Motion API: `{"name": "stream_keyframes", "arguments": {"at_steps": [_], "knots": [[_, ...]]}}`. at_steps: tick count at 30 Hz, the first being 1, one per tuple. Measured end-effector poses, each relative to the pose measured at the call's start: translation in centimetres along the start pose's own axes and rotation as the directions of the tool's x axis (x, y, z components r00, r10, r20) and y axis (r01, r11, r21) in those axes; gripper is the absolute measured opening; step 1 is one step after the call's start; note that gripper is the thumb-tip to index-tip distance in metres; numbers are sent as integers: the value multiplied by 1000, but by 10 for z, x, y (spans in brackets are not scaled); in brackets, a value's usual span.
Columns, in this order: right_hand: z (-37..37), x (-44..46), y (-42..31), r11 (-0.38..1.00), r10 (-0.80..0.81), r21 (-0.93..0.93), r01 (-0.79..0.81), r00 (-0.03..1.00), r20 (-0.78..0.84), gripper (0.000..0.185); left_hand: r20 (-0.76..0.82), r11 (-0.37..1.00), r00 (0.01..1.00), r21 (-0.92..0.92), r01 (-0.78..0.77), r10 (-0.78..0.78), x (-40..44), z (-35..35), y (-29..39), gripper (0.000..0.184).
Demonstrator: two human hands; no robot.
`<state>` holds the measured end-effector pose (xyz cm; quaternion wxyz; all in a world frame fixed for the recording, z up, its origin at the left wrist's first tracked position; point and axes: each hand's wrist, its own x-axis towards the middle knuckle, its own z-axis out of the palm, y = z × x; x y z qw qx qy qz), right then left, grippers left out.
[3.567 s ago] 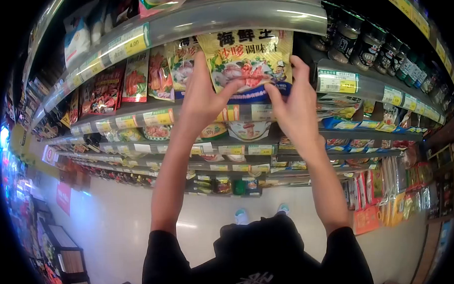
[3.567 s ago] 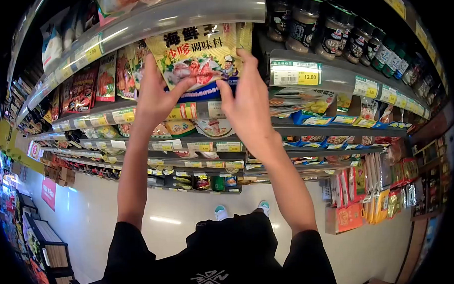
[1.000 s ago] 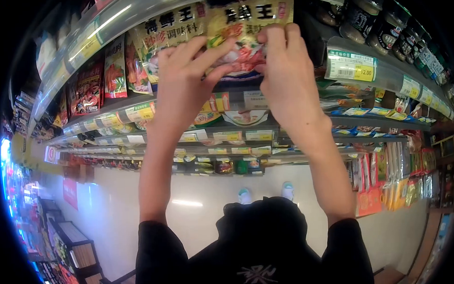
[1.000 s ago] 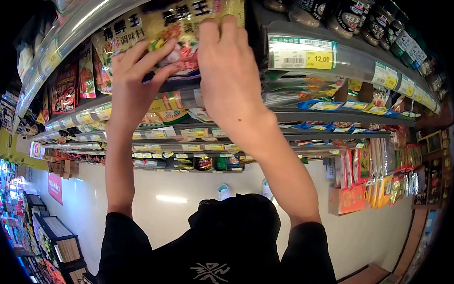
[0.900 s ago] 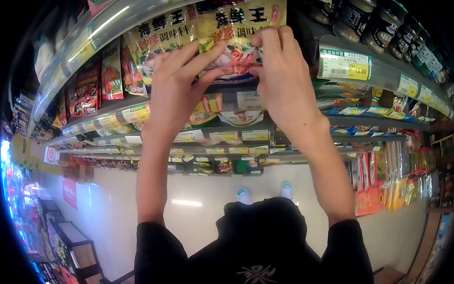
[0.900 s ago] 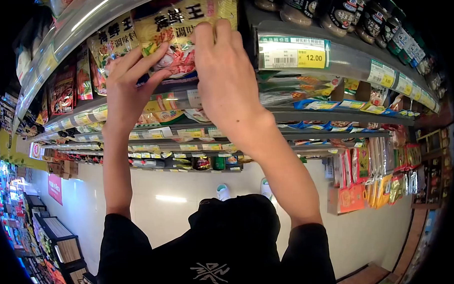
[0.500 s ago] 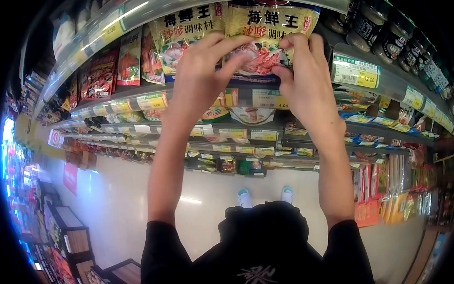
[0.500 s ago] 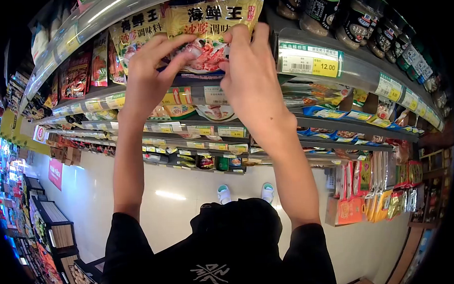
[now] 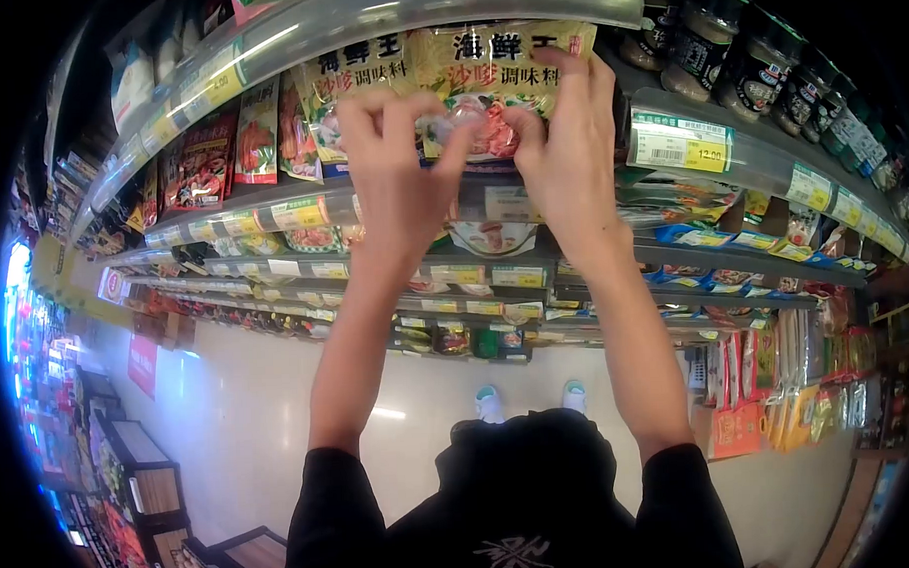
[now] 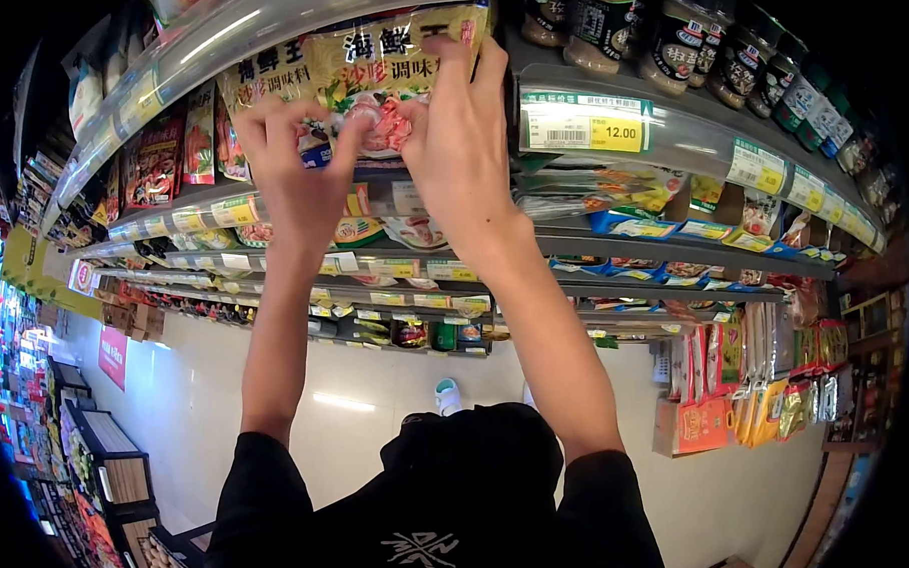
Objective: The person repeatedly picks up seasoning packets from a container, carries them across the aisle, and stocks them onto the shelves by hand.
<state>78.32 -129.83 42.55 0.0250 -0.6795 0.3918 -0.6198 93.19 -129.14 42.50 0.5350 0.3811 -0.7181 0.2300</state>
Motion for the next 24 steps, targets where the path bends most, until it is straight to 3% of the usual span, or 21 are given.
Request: {"name": "stream_keyframes", "arguments": {"at_steps": [2, 3, 6, 8, 10, 11, 12, 14, 15, 18, 19, 21, 23, 24], "knots": [[-3, -4, -1, 997, -70, -19, 70, 997, -21, 45, 150, 995, 987, -85, -49, 62, -9, -6, 7, 33], [-5, -7, -3, 994, -105, -27, 104, 994, -32, 44, 288, 991, 958, -131, 40, 0, -11, -6, 10, 31], [-27, -44, -30, 995, -97, -9, 97, 995, -11, 37, 408, 990, 909, -64, 126, -89, -8, -5, 11, 29], [-53, -87, -41, 990, -136, -1, 138, 982, 131, 31, 403, 988, 912, -97, 124, -75, 2, -13, 24, 26], [-63, -150, -32, 959, -110, 279, 51, 974, 200, 29, 384, 965, 920, -198, 171, -84, 9, -16, 42, 22], [-72, -173, -25, 958, -76, 288, -11, 954, 290, 31, 362, 945, 928, -267, 191, -85, 9, -10, 46, 17], [-80, -194, -17, 954, -45, 292, -73, 925, 378, 32, 419, 951, 899, -208, 228, -124, 10, -3, 43, 16], [-93, -232, -1, 914, 173, 235, -330, 843, 509, 35, 522, 948, 821, -67, 310, -231, 10, 7, 38, 14], [-102, -248, 8, 905, 218, 196, -379, 805, 551, 35, 614, 853, 747, -223, 472, -253, 17, -2, 50, 15], [-127, -279, 36, 897, 305, 70, -436, 726, 616, 38, 520, 916, 846, -272, 296, -119, 23, -7, 74, 25], [-132, -293, 44, 868, 346, 69, -491, 699, 626, 38, 555, 916, 811, -203, 346, -184, 21, 7, 68, 35], [-141, -313, 54, 815, 392, 72, -575, 639, 662, 41, 534, 886, 813, -231, 402, -230, 20, 14, 69, 36], [-144, -313, 68, 813, 341, 115, -571, 627, 700, 40, 503, 881, 840, -280, 381, -204, 25, 13, 80, 35], [-148, -313, 70, 801, 333, 123, -586, 607, 722, 39, 500, 903, 826, -177, 392, -261, 27, 20, 81, 31]]}}
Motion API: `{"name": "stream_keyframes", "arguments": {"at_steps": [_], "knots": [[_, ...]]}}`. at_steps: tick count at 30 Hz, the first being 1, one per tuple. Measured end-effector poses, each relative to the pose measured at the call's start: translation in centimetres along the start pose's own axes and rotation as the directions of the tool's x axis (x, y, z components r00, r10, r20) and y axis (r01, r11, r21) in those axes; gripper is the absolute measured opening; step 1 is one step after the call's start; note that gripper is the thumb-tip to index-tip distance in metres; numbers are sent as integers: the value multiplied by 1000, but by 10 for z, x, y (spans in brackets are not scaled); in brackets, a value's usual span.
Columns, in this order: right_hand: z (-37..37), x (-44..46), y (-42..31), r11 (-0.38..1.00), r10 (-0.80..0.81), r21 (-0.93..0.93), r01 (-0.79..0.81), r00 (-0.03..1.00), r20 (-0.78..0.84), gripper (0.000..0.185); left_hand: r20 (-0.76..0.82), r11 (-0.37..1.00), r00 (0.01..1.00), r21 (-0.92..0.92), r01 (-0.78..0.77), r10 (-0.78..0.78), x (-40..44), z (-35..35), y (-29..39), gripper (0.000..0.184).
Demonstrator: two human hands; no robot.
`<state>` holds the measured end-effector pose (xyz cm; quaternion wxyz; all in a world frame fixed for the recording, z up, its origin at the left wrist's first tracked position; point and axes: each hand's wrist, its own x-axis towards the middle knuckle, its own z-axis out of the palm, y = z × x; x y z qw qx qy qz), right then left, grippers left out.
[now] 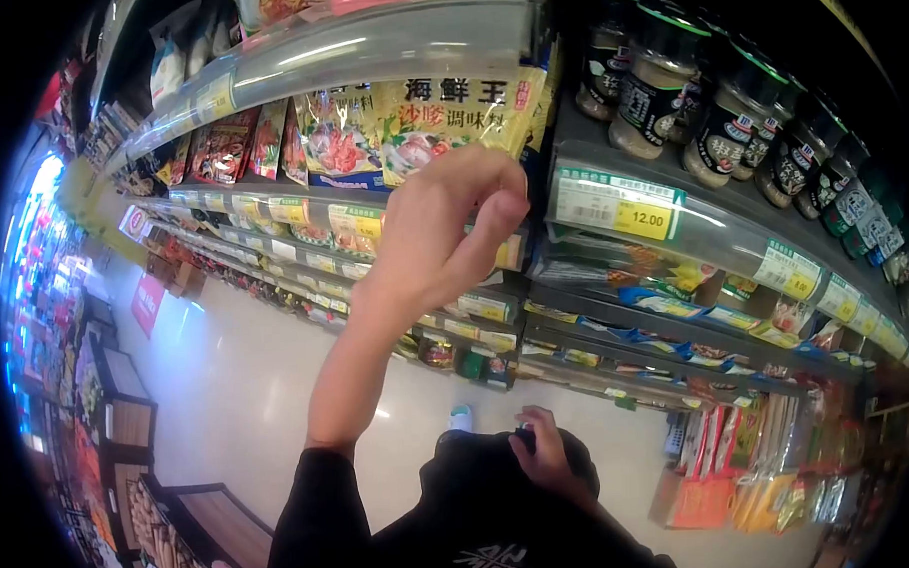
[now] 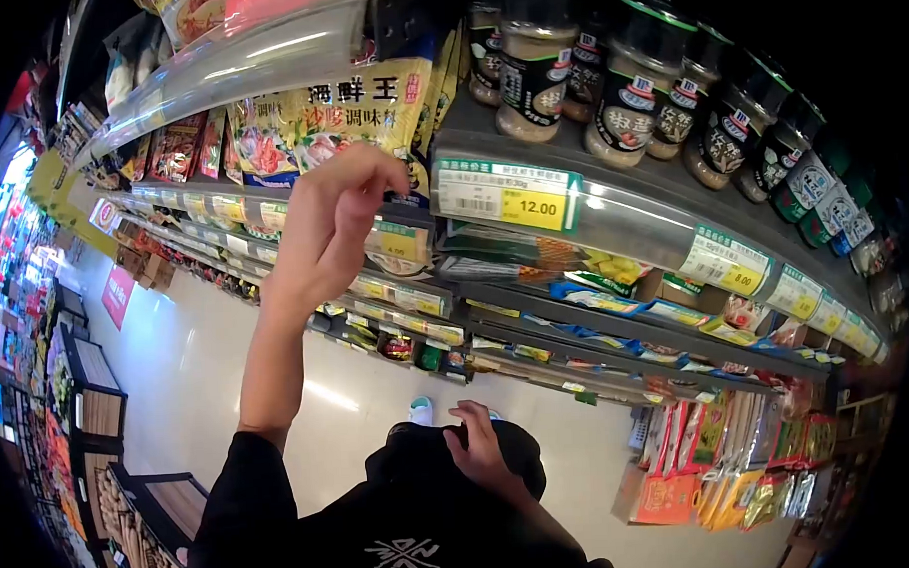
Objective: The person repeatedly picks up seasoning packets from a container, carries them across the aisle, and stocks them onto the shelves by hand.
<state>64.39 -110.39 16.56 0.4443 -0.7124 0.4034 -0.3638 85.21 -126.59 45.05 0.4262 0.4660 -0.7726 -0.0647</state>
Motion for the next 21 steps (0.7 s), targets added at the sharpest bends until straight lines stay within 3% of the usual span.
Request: {"name": "stream_keyframes", "arguments": {"at_steps": [2, 6, 9, 10, 12, 13, 14, 15, 16, 17, 18, 19, 21], "knots": [[-7, 3, 3, 999, -37, -39, 38, 999, 19, 38, -45, 976, 992, 179, 122, -116, 12, 13, -4, 23], [-21, 1, 22, 984, -142, -89, 156, 979, 144, 37, -264, 981, 961, 193, -31, 82, -7, 19, 29, 29], [-19, -8, 48, 992, -71, -69, 104, 925, 373, 38, -379, 1000, 925, 21, -10, 17, -85, 38, 28, 57], [-20, -11, 57, 992, -71, -59, 109, 889, 452, 38, -337, 992, 933, -46, 117, -126, -128, 52, 14, 64], [-20, -21, 77, 985, -39, -105, 135, 774, 632, 42, -319, 839, 785, -72, 539, -531, -220, 102, -10, 73], [-20, -26, 87, 980, -27, -126, 157, 722, 692, 44, -240, 655, 650, 68, 753, -721, -278, 130, -21, 60], [-20, -31, 95, 973, -11, -146, 181, 663, 749, 46, -69, 432, 453, 204, 879, -889, -357, 163, -31, 54], [-20, -36, 103, 973, -1, -145, 179, 634, 773, 48, 108, 239, 213, 420, 875, -971, -435, 196, -41, 50], [-19, -39, 110, 973, 7, -143, 181, 598, 802, 49, 248, 209, 91, 508, 836, -965, -550, 247, -45, 55], [-22, -39, 107, 981, 32, -133, 139, 566, 824, 50, 344, 86, -108, 503, 860, -933, -576, 256, 1, 61], [-21, -39, 104, 978, 44, -146, 146, 543, 839, 48, 58, 61, 54, 128, 990, -997, -622, 290, 23, 61], [-19, -36, 105, 979, 61, -149, 142, 491, 869, 48, 208, -220, -193, -115, 969, -959, -560, 243, 60, 58], [-11, -36, 104, 980, 43, -117, 164, 399, 916, 47, 195, -68, -61, -28, 997, -979, -551, 229, 81, 57]]}}
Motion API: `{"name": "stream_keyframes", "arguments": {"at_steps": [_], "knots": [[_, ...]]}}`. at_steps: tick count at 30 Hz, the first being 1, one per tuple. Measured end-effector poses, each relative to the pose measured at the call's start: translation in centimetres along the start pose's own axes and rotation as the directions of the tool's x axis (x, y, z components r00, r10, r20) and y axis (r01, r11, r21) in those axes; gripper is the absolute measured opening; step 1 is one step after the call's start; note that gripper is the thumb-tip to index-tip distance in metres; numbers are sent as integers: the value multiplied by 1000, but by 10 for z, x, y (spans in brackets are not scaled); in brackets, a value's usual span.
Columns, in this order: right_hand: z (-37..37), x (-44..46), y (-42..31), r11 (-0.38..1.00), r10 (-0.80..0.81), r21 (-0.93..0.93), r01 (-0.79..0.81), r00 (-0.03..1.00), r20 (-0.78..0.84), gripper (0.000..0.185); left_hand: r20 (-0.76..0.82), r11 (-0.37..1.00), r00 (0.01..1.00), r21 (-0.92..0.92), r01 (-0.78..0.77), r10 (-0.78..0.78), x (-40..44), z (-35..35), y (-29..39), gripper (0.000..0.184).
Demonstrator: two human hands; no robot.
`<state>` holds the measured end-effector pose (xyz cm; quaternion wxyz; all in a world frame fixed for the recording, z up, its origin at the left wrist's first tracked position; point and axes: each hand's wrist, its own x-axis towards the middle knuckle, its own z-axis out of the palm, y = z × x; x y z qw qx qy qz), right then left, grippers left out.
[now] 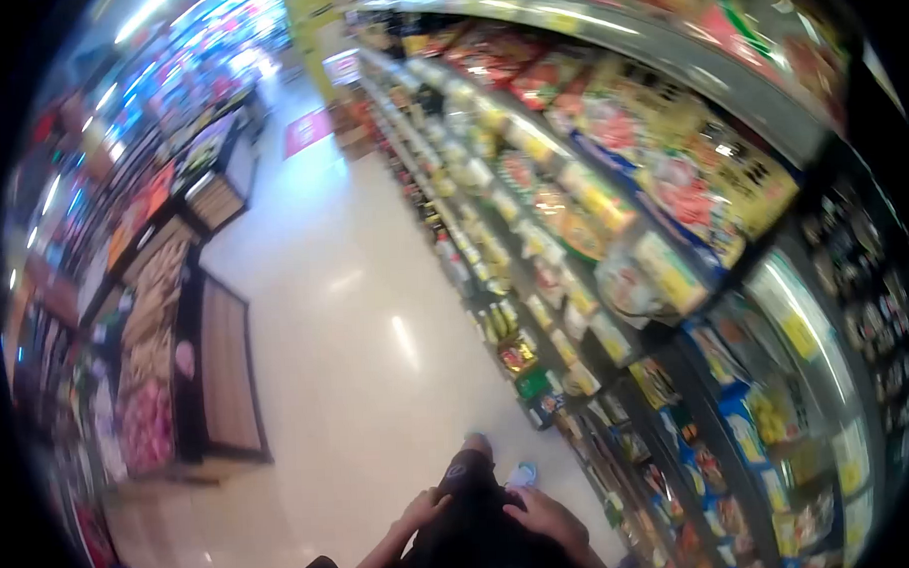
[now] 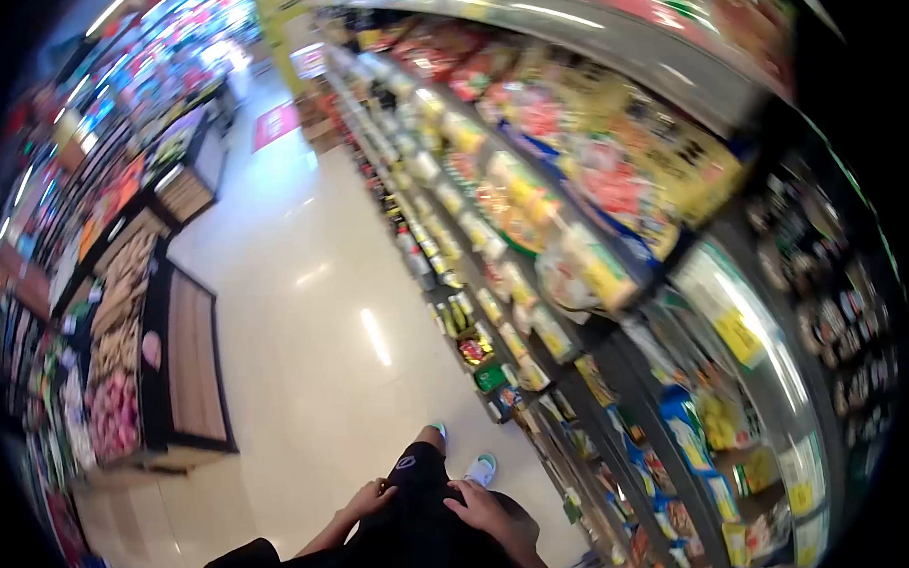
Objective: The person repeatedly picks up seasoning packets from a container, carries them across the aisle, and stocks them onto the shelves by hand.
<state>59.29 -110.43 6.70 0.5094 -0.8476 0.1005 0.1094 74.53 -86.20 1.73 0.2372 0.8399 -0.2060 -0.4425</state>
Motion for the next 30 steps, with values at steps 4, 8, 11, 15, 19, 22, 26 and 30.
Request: {"name": "stream_keyframes", "arguments": {"at_steps": [4, 8, 11, 15, 19, 22, 26, 30], "knots": [[9, 29, -11, 981, -188, -28, 193, 974, 125, 39, -201, 935, 914, 115, -335, 352, -1, 52, -28, 47], [9, 42, -48, 965, -247, -45, 258, 953, 175, 29, -250, 802, 847, -281, -527, 469, -21, 53, 18, 36], [30, 53, -48, 946, -322, 18, 324, 928, 187, 30, -260, 792, 889, -408, -454, 376, -63, 32, 32, 29], [80, 50, -46, 948, -316, 68, 310, 897, 309, 31, -432, 743, 880, -519, -423, 199, -106, 44, 3, 24], [129, 27, -69, 944, -327, 126, 304, 819, 472, 32, -592, 623, 806, -626, -468, 10, -180, 35, 10, 23], [163, 8, -86, 956, -294, 163, 246, 783, 547, 33, -692, 633, 713, -602, -487, -109, -214, 51, -15, 23], [201, -26, -107, 975, -203, 200, 96, 747, 632, 41, -774, 640, 610, -557, -529, -170, -255, 72, -45, 24], [223, -67, -140, 960, -77, 251, -121, 750, 657, 36, -815, 602, 533, -548, -582, -227, -288, 89, -69, 20]]}}
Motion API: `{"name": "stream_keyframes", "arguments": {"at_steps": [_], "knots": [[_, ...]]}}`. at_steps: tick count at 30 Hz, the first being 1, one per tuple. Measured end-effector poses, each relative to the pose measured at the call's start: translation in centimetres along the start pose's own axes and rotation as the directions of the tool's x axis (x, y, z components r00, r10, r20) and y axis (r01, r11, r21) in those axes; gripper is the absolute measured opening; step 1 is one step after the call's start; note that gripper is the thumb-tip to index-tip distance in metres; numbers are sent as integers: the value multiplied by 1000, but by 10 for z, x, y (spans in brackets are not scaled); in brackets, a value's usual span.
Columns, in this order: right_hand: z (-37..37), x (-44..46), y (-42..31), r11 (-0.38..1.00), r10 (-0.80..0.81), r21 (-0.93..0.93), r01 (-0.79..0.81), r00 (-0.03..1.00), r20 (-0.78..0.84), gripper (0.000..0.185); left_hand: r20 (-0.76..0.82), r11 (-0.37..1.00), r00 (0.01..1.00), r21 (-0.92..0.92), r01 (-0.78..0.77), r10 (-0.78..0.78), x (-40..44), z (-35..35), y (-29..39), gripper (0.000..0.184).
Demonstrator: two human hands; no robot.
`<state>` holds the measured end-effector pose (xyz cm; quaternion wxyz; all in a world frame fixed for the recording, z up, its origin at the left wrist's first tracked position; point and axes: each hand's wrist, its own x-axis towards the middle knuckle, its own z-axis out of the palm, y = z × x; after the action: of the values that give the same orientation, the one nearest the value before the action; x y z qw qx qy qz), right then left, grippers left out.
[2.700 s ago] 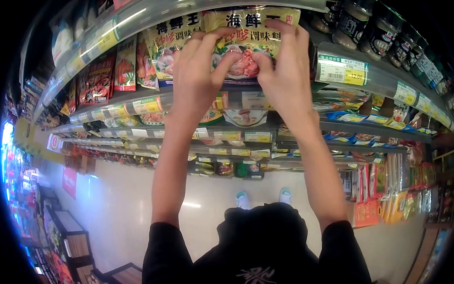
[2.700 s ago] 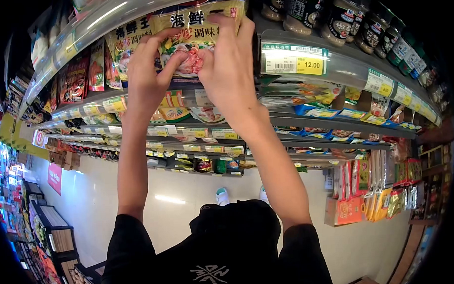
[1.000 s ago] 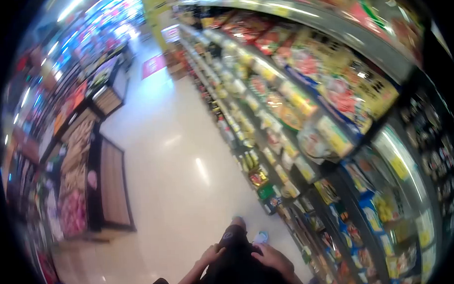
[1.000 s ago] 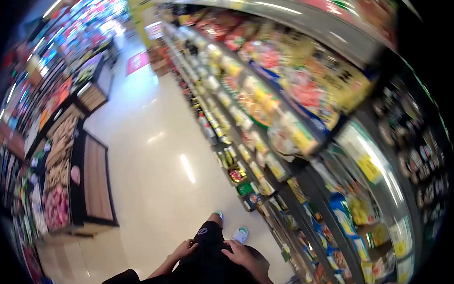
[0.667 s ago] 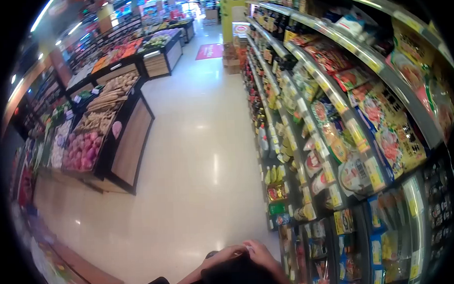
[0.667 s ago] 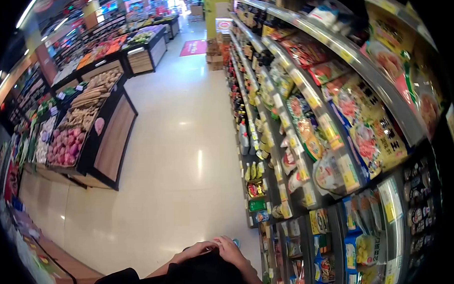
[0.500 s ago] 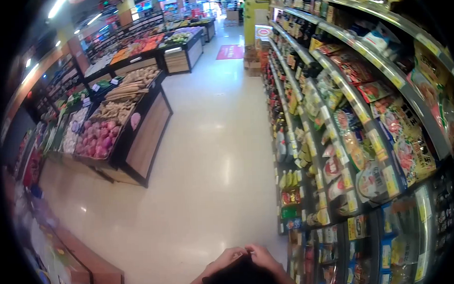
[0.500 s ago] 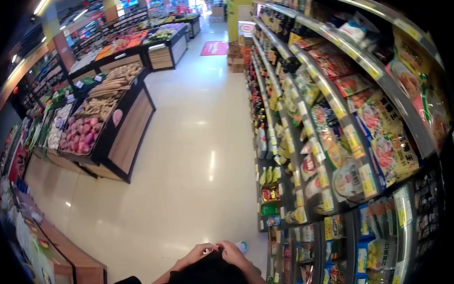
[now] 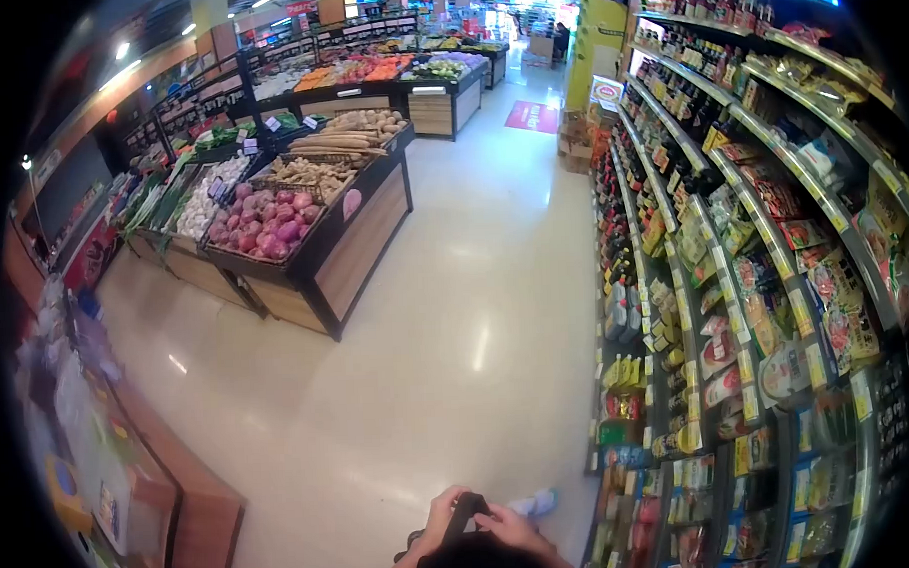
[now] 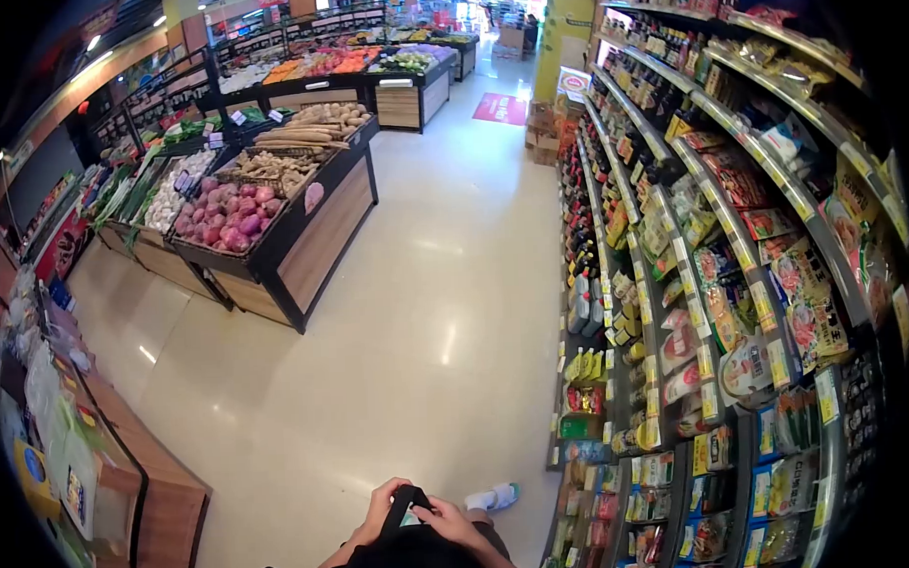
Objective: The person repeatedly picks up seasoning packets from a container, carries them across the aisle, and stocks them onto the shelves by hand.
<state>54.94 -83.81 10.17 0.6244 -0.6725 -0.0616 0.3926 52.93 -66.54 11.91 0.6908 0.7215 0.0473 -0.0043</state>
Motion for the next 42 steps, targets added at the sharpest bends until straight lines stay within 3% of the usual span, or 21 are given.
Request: {"name": "stream_keyframes", "arguments": {"at_steps": [1, 2, 5, 9, 12, 15, 17, 19, 22, 24, 27, 28, 32, 34, 37, 42], "knots": [[12, 2, 1, 999, 41, -8, -41, 999, 3, 34, -30, 999, 1000, -35, 3, -4, -7, -9, 4, 19], [29, 8, 19, 991, -29, 130, 34, 999, -38, 27, -81, 999, 997, -33, 14, -17, -13, -18, 8, 18], [53, 26, 51, 990, -112, 75, 117, 992, -60, 23, -112, 965, 981, 229, -130, 159, -28, -48, -12, 17], [77, 34, 42, 987, -147, -85, 136, 980, -136, 20, -254, 950, 944, 279, -138, 212, -54, -69, -21, 22], [87, 47, 62, 934, -182, -323, 154, 982, -58, 21, -388, 979, 907, 180, -98, 163, -78, -81, -26, 23], [96, 64, 94, 909, -177, -373, 189, 982, 66, 20, -518, 979, 838, 180, -92, 174, -101, -94, -22, 24], [104, 73, 105, 941, -123, -295, 164, 981, 153, 19, -653, 993, 748, 91, -79, 119, -116, -102, -25, 23], [117, 69, 77, 940, 43, -338, 46, 967, 249, 18, -703, 990, 697, 112, -91, 144, -134, -116, -18, 21], [143, 76, 68, 954, 121, -298, -32, 951, 283, 18, -793, 996, 609, -20, -86, 37, -164, -132, -29, 27], [171, 75, 49, 917, 167, -399, -25, 931, 326, 17, -819, 981, 570, -155, -115, -63, -182, -143, -25, 31], [200, 93, 52, 859, 161, -508, 69, 905, 394, 15, -827, 996, 562, -68, -55, -26, -194, -157, -63, 26], [206, 105, 62, 840, 144, -530, 113, 896, 419, 15, -827, 983, 559, -141, -121, -50, -194, -162, -71, 25], [238, 152, 113, 808, 176, -576, 121, 885, 432, 14, -706, 993, 705, -118, -22, -68, -217, -204, -87, 24], [263, 158, 98, 728, 270, -670, 145, 838, 474, 17, -647, 991, 751, -118, 70, -130, -228, -215, -95, 24], [308, 180, 92, 675, 293, -716, 178, 826, 482, 19, -630, 901, 729, -431, -41, -268, -247, -247, -99, 30], [355, 229, 111, 789, 49, -567, 238, 895, 444, 13, -744, 996, 667, -70, -48, -20, -256, -315, -96, 37]]}}
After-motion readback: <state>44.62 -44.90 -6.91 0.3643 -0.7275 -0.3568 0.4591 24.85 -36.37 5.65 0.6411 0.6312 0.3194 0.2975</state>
